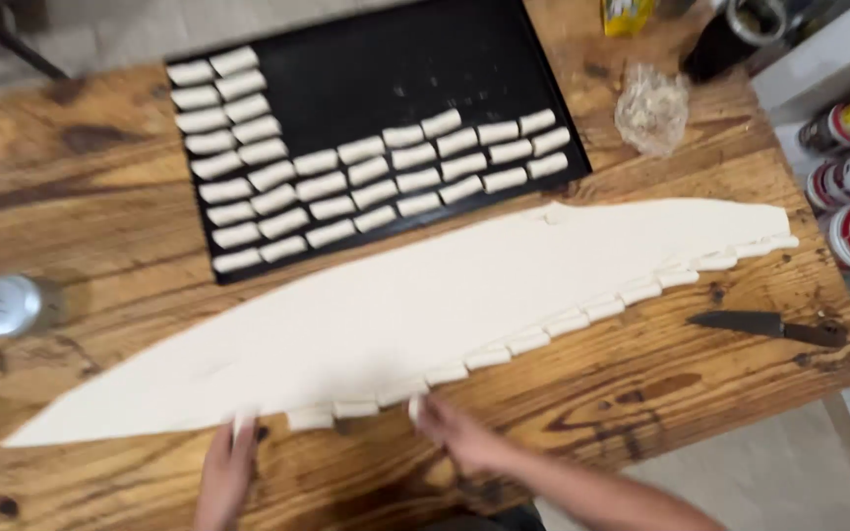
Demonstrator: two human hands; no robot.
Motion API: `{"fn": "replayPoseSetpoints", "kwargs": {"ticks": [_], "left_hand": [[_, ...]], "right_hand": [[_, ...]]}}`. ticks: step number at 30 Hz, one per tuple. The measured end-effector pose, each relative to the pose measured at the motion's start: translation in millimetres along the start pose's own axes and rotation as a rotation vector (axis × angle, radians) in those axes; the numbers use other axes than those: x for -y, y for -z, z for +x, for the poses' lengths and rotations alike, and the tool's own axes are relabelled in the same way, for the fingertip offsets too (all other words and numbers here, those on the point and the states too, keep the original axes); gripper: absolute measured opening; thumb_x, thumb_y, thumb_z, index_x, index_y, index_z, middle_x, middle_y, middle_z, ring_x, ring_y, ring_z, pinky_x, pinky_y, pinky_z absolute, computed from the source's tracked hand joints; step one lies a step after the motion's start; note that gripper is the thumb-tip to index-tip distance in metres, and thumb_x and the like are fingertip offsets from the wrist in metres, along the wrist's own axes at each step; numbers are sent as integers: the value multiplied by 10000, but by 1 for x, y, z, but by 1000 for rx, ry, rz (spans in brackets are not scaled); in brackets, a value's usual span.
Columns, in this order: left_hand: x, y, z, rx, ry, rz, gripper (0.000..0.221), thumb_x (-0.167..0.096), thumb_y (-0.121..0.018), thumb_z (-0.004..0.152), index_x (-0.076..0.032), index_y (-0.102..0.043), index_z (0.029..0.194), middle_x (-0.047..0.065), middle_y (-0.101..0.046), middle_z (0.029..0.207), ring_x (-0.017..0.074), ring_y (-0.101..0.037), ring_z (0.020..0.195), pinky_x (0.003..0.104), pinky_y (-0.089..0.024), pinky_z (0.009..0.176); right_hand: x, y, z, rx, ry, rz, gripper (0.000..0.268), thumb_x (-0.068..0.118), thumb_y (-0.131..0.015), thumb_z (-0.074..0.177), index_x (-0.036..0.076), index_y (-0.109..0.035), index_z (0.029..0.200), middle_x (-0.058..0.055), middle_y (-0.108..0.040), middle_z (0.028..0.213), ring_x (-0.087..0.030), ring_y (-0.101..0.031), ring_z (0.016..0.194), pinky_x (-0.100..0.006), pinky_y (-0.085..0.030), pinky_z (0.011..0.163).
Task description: Cutting dough into small pieces and arranging them on a baking tray
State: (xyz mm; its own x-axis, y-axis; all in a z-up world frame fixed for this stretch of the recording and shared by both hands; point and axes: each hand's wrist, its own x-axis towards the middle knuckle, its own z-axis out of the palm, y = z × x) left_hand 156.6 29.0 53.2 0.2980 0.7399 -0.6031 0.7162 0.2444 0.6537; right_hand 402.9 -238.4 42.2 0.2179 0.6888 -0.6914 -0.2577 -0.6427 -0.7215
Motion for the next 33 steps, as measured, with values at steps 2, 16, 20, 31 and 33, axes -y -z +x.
{"fn": "replayPoseSetpoints", "kwargs": {"ticks": [2,16,20,31,33], "left_hand": [[-52,-43,32,127,-106,20,279,-286,-562,1004,-70,-624,1169,99,-649,1027,193,-525,911,353,-402,837],[-443,-356,251,362,-806,305,431,35,-827,761,-94,-718,1157,-16,-704,950,136,-667,881,297,-533,783],[-441,-381,275,254,-949,391,408,71,-785,627,-91,-737,999,76,-719,943,218,-715,851,380,-524,710],[-422,-409,295,82,-1027,681,228,-36,-794,621,-194,-766,782,98,-751,736,437,-647,829,495,-497,720],[-409,-417,297,-162,-1361,930,189,-84,-626,805,-189,-777,851,42,-672,816,328,-616,784,460,-487,686]], "right_hand": [[11,62,5,5,82,30,498,386,-462,1005,200,-502,1465,-7,-575,1154,-110,-552,1007,-272,-436,907],[201,432,162,-575,790,-816,235,-33,-694,967,5,-689,1199,-131,-618,1194,-301,-607,1102,-402,-480,998],[191,464,218,-593,1053,-966,227,-29,-805,951,55,-769,1158,-106,-643,1008,-337,-562,962,-408,-447,814],[200,466,241,-661,1012,-1333,247,262,-898,937,255,-846,1178,74,-666,972,-283,-518,1048,-434,-273,886],[204,467,238,-628,835,-1419,337,166,-793,928,269,-809,1249,42,-756,1179,-315,-514,1128,-448,-281,890]]}}
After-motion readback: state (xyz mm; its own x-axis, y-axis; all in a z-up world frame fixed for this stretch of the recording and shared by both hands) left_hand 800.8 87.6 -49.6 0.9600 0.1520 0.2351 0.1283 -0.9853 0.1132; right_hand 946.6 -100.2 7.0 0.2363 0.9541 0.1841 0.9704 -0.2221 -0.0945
